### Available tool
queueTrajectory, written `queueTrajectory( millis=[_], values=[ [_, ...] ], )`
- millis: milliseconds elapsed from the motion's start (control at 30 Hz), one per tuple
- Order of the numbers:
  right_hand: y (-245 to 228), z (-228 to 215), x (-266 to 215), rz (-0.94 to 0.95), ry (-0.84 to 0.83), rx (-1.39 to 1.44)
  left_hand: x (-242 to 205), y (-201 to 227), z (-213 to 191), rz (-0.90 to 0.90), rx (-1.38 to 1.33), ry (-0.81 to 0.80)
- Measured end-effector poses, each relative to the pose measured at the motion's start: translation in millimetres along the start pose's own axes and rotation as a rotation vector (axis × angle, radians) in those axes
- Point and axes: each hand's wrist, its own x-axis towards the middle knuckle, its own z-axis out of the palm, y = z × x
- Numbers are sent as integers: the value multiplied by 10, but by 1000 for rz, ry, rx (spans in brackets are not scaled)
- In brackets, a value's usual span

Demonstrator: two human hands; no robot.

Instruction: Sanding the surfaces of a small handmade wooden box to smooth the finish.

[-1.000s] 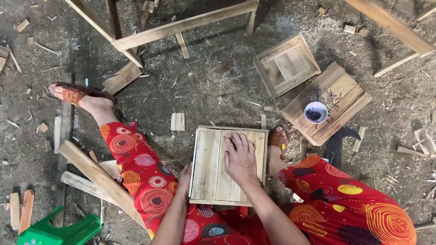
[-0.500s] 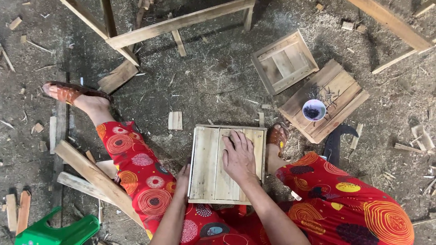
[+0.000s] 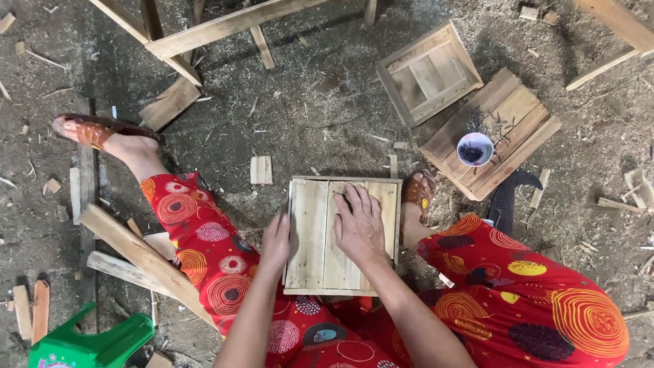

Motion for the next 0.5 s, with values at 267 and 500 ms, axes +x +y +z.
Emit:
queueTrajectory(
  millis=[267,500],
  values=[
    [-23,-44,12,-3,-3,-15,297,684,39,104,151,-30],
    [-56,-85,40,-5,2,-19,544,-11,46,238,57,41]
  ],
)
